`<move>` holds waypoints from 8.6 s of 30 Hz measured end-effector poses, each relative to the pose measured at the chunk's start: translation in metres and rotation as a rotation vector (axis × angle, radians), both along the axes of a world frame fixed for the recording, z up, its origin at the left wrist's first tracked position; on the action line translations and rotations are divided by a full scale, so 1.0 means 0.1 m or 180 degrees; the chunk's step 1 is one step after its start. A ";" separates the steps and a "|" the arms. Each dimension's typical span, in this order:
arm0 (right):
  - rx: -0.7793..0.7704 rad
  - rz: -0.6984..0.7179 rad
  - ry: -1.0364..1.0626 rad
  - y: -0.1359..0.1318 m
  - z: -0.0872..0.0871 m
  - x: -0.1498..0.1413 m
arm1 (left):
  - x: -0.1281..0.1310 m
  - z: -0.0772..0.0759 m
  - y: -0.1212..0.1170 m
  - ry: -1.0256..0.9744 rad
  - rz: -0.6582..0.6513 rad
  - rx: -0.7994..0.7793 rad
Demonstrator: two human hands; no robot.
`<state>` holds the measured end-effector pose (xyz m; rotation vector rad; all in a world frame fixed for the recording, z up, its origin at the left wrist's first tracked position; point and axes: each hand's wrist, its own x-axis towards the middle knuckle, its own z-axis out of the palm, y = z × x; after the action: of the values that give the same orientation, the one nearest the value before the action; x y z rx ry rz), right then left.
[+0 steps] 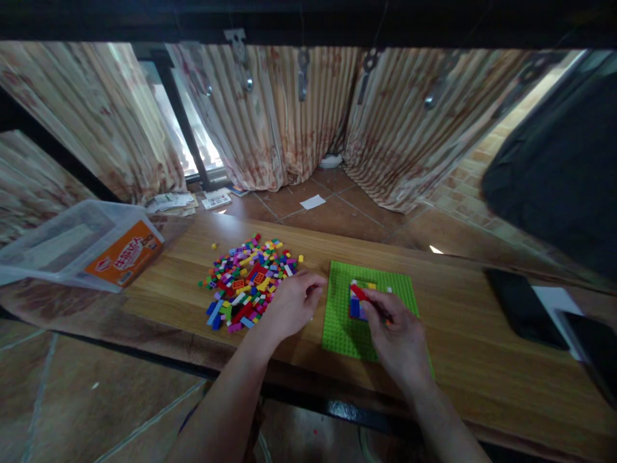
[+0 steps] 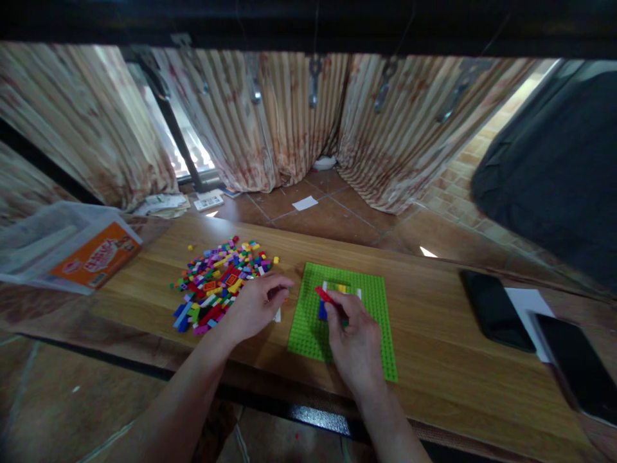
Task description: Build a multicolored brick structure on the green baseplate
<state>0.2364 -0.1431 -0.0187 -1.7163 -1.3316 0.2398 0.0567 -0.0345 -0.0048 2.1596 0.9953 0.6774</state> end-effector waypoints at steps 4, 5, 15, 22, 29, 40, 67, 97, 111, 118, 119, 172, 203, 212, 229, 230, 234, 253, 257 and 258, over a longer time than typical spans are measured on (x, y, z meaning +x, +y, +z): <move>0.0006 -0.0334 -0.0022 -0.04 0.04 0.30 | 0.03 -0.02 0.03 -0.0074 0.0126 -0.0037; 0.0003 -0.0418 -0.0017 -0.05 0.04 0.37 | 0.05 -0.02 0.04 -0.0084 0.0149 -0.0030; -0.0284 -0.0463 0.0019 -0.17 0.01 0.54 | 0.32 -0.06 -0.12 0.0139 -0.0212 -0.0098; -0.0228 -0.0256 -0.0627 -0.19 -0.02 0.19 | 0.45 -0.09 -0.25 0.0049 -0.0395 -0.0186; -0.0205 -0.0390 -0.1627 -0.19 -0.07 -0.03 | 0.50 -0.10 -0.31 0.0229 -0.0434 -0.0101; -0.0100 -0.0312 -0.1648 -0.17 -0.14 -0.06 | 0.52 -0.13 -0.32 0.0286 -0.0496 -0.0017; -0.0109 -0.0310 -0.0416 -0.20 -0.03 0.27 | 0.52 -0.16 -0.33 0.0437 -0.0524 0.0116; -0.0195 -0.0065 -0.1247 -0.12 -0.10 0.11 | 0.50 -0.12 -0.32 0.0547 -0.0486 0.0266; -0.0238 0.0418 -0.0577 -0.12 -0.06 0.58 | 0.51 -0.14 -0.28 0.0354 -0.0118 0.0176; -0.0104 0.0304 -0.0674 -0.06 -0.08 0.51 | 0.57 -0.16 -0.30 0.0301 -0.0135 0.0234; -0.0108 0.0290 -0.0697 -0.06 -0.09 0.50 | 0.59 -0.16 -0.30 0.0297 -0.0118 0.0249; 0.0266 -0.0845 0.0327 -0.05 0.04 0.62 | -0.15 0.01 0.43 -0.0366 0.1294 0.0530; -0.0234 0.1044 -0.0597 0.30 -0.28 -0.52 | -1.11 0.06 0.51 0.0807 0.1780 -0.0099; -0.0275 0.1109 -0.0496 0.30 -0.30 -0.49 | -0.77 0.03 0.47 0.1740 0.1849 0.0192; -0.0205 0.1154 -0.0443 0.30 -0.27 -0.50 | -0.79 -0.01 0.48 0.1709 0.1730 0.0400; -0.0210 0.1155 -0.0426 0.30 -0.27 -0.51 | -0.81 0.00 0.49 0.1643 0.1741 0.0382; -0.0172 0.1067 -0.0315 0.29 -0.21 -0.53 | -0.86 0.10 0.49 0.1091 0.1346 0.0222; 0.0024 0.0612 -0.0248 -0.07 0.04 -0.08 | 0.16 0.08 -0.06 -0.0612 -0.0975 -0.1594; -0.0068 0.0578 -0.0282 -0.15 0.04 0.13 | 0.35 0.01 -0.18 -0.0539 -0.1011 -0.1569; -0.0088 0.0571 -0.0294 -0.17 0.04 0.18 | 0.38 0.01 -0.19 -0.0499 -0.1026 -0.1564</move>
<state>0.2539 -0.1603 -0.0150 -1.6488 -1.5592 0.2851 0.0944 -0.0533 -0.0042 1.7463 0.6281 0.3887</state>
